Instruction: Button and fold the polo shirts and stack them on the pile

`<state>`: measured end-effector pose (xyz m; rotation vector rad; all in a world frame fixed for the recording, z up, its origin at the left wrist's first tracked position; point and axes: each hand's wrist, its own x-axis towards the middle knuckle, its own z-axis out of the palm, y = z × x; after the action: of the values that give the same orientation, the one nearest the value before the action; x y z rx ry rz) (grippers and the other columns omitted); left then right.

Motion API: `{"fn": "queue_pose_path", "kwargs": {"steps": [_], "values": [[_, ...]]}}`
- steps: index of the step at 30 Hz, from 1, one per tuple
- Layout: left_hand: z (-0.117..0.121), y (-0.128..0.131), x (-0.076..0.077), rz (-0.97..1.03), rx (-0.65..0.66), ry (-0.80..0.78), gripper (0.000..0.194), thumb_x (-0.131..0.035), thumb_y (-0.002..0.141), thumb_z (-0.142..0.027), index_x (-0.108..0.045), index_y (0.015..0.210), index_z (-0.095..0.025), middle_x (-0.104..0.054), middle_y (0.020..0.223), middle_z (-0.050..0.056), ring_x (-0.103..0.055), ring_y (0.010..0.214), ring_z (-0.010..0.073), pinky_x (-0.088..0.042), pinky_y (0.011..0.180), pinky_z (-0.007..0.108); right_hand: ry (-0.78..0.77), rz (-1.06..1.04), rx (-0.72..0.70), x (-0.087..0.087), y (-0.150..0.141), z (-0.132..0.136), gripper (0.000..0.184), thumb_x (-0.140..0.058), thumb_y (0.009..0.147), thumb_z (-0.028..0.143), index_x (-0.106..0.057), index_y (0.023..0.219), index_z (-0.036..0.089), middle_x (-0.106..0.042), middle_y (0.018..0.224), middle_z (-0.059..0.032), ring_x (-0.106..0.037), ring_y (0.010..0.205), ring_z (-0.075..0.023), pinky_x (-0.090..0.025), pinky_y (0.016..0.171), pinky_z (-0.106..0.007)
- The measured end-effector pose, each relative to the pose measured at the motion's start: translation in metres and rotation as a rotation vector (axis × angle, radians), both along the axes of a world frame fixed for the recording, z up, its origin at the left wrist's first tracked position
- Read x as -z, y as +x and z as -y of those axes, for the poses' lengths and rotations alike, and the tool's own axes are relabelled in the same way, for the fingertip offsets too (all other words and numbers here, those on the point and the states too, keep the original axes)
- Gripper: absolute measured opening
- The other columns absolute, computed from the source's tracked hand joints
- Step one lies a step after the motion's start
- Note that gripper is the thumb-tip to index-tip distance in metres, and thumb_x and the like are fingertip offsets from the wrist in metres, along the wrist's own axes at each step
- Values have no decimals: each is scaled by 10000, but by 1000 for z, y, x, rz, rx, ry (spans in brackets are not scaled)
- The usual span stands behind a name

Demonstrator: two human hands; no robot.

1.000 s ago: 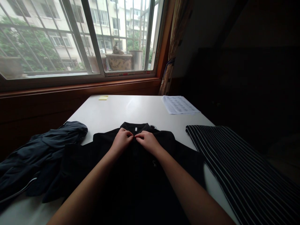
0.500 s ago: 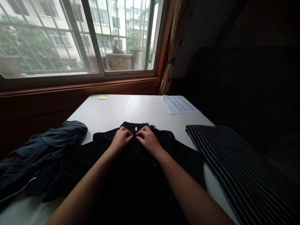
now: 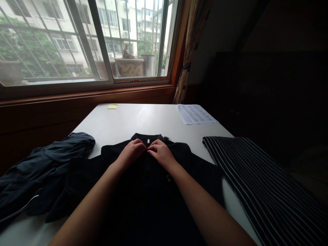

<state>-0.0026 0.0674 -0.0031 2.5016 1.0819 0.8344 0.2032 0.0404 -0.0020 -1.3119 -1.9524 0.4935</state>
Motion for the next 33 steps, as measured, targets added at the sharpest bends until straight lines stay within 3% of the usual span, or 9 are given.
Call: {"fn": "queue_pose_path", "kwargs": {"steps": [4,7,13,21,33], "values": [[-2,-9,-4,-145,120,72,175,-579,938,-178,-688,1065,-228,-710,1135,49,-635,957,199,-498,884,344,-7,-5,-8,2,1,-1,110,-763,808,174,-797,901,223,-656,987,-39,-618,920,-182,-506,899,-330],[-2,-12,-5,-231,107,118,215,-566,946,-179,-652,1133,-242,-699,1184,31,-619,981,198,-494,878,331,-22,-15,-18,3,1,-2,128,-761,802,168,-798,914,218,-657,993,-38,-615,906,-177,-507,897,-331],[-1,-6,-4,-324,89,224,191,-554,925,-128,-636,1075,-212,-685,1075,49,-589,903,202,-494,852,343,-55,-54,-30,3,2,-3,141,-777,783,172,-798,911,230,-650,991,-29,-613,910,-172,-508,882,-322],[3,-2,-4,-144,70,125,192,-507,913,-101,-626,1021,-206,-655,1015,63,-613,937,209,-518,848,342,-24,-85,-42,3,0,0,146,-763,792,154,-780,918,226,-647,979,-28,-604,937,-175,-498,897,-328],[6,0,-4,157,23,-6,128,-554,874,-150,-640,943,-214,-669,949,32,-639,840,166,-514,780,287,-6,-218,-85,1,3,-1,173,-756,791,199,-714,959,205,-618,949,-8,-585,763,-128,-500,744,-275]]}}
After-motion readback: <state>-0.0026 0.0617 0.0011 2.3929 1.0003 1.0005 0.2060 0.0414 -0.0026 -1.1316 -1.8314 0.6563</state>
